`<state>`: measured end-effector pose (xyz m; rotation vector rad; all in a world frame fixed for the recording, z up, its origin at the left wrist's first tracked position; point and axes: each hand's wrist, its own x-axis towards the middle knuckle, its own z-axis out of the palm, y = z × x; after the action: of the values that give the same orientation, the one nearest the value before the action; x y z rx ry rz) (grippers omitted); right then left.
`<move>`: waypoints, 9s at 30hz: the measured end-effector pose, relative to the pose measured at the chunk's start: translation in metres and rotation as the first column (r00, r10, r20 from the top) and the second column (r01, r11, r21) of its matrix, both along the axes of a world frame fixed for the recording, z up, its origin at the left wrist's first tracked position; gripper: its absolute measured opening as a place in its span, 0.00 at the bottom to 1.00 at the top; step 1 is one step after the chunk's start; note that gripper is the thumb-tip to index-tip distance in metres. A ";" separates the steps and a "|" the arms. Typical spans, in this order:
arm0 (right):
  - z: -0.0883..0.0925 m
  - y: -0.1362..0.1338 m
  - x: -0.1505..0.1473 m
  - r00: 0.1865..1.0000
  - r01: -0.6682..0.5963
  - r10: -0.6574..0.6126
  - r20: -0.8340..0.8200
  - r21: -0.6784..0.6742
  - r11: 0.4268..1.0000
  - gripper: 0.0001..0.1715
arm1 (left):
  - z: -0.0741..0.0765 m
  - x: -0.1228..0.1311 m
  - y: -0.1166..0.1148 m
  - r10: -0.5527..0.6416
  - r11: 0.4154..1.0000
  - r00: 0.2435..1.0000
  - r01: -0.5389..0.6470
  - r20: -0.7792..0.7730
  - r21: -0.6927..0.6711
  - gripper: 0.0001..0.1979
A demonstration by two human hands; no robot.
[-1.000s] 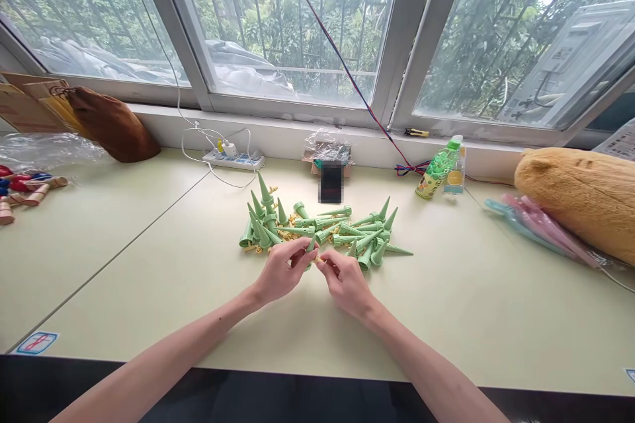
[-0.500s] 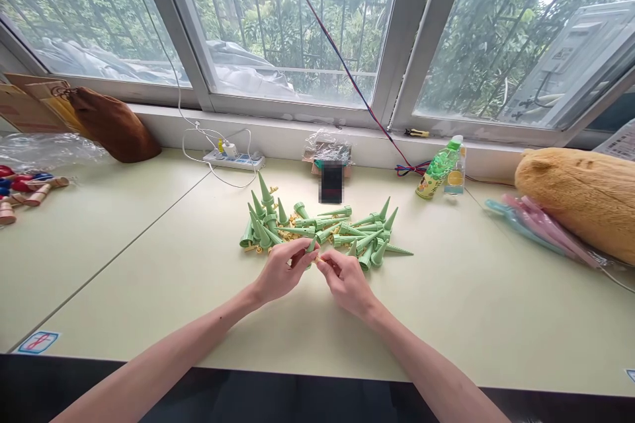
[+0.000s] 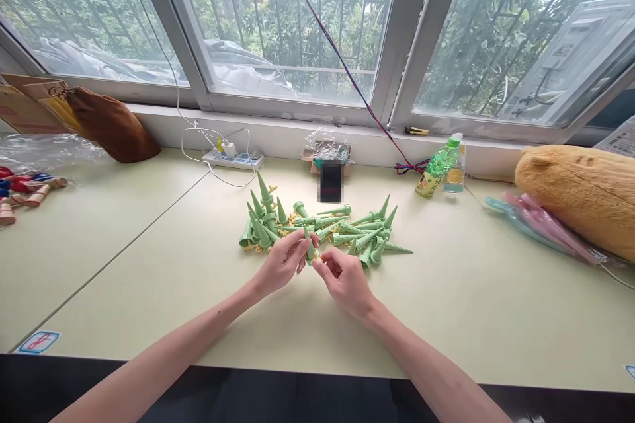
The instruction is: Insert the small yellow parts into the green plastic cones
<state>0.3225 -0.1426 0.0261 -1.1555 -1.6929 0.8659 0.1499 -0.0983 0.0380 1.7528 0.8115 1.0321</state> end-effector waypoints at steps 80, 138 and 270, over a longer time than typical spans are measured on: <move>-0.012 0.015 0.001 0.960 -0.159 0.142 0.241 0.051 0.986 0.34 | 0.055 -0.102 0.112 0.801 0.565 0.586 -0.669 -0.125 0.483 0.09; -0.014 0.013 0.004 0.933 -0.165 0.129 0.335 0.081 0.983 0.32 | 0.009 -0.094 0.032 0.580 0.763 0.753 -0.368 -0.311 0.531 0.14; -0.016 0.011 0.002 0.867 0.075 -0.147 0.475 0.167 0.983 0.19 | -0.017 -0.026 0.005 0.154 0.897 0.883 0.063 -0.444 0.437 0.19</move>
<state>0.3242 -0.1318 0.0103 -1.4379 -2.0264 0.3831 0.1243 -0.0928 0.0210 2.4490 0.9708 0.8725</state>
